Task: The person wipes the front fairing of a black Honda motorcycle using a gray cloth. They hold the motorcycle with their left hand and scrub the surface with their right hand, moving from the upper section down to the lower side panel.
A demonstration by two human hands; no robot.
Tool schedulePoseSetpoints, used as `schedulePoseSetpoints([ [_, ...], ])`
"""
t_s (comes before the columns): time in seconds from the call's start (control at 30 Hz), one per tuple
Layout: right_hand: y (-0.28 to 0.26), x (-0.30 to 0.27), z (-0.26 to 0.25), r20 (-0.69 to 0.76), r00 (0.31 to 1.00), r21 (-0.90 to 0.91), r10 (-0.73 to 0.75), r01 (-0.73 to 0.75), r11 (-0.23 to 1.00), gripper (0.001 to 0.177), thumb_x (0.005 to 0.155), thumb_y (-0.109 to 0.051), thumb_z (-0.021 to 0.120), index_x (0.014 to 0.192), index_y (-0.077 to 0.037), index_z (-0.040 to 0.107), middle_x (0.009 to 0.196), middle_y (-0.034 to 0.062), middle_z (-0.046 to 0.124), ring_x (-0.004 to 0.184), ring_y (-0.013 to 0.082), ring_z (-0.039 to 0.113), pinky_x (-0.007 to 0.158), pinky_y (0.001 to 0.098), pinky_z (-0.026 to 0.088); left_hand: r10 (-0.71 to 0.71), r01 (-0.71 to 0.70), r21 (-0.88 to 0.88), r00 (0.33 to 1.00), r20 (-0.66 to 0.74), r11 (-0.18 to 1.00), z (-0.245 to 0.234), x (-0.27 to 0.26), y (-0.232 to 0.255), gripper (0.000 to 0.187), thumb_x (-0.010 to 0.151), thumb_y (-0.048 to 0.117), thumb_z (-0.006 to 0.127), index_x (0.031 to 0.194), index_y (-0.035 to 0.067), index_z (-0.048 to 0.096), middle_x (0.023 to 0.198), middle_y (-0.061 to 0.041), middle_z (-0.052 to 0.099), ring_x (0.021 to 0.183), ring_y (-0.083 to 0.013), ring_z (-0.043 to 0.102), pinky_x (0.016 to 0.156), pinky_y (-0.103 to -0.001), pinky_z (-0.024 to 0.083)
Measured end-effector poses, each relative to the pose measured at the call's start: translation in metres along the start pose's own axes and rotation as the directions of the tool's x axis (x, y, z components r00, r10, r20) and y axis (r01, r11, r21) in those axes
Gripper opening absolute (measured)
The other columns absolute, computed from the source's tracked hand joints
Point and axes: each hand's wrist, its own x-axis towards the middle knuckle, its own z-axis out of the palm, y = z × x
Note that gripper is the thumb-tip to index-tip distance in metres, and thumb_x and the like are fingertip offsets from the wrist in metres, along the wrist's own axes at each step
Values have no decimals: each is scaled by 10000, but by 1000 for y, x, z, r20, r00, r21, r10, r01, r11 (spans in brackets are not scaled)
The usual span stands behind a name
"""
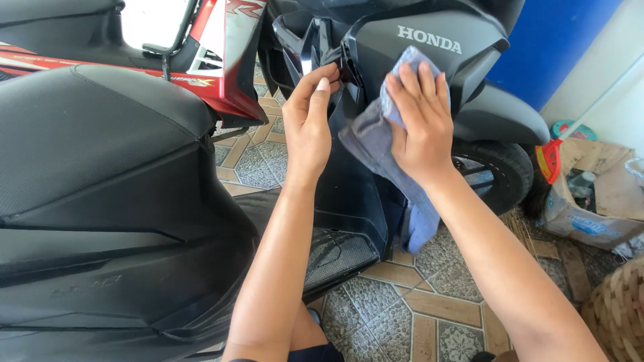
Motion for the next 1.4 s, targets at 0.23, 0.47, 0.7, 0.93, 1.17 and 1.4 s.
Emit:
schedulePoseSetpoints([
  [0.23,-18,76,-9,23,1000,11,-2,1,1000,397,1109,13,656,1487,-42,548,1536,190,530,1469,424,443,1238,614,339,-59,59,-40,998,-1,997,-4,3,7,402,1046,311,433,1252,69,678,1235,-144,706,1133,-245,684,953,-348,562],
  [0.47,-44,98,-8,109,974,-75,-198,206,976,331,1025,82,681,1349,15,699,1471,188,560,1404,425,422,1186,624,294,22,-20,22,996,-84,1000,-11,7,4,404,1043,300,425,1237,59,685,1229,-123,714,1187,-244,662,1002,-343,534],
  [0.7,-33,26,-2,124,987,-74,-103,112,991,522,951,205,605,1450,51,608,1528,228,526,1490,438,272,1231,653,180,52,-49,58,997,-63,997,-16,3,4,364,1062,275,431,1232,72,681,1236,-110,714,1198,-246,673,1063,-365,544],
  [0.93,-39,47,4,96,993,-87,-67,75,993,429,1041,81,632,1467,33,606,1555,222,488,1486,458,313,1233,658,198,43,-42,17,997,-61,999,-10,1,8,352,1060,247,441,1231,48,675,1226,-116,709,1175,-239,672,1054,-365,555],
  [1.17,-49,90,4,96,995,-110,-40,51,993,338,1144,-89,674,1453,39,632,1560,217,455,1476,430,333,1233,626,252,38,-38,90,999,1,995,-6,-1,17,357,1058,248,436,1321,86,616,1335,-108,675,1268,-236,649,1074,-347,524],
  [1.4,-51,68,-1,69,995,-107,-73,80,991,337,1144,-101,655,1462,0,613,1545,228,484,1464,470,350,1215,670,258,24,-26,97,999,25,995,-8,-2,10,340,1051,229,494,1343,97,604,1336,-98,675,1277,-222,645,1060,-315,548],
])
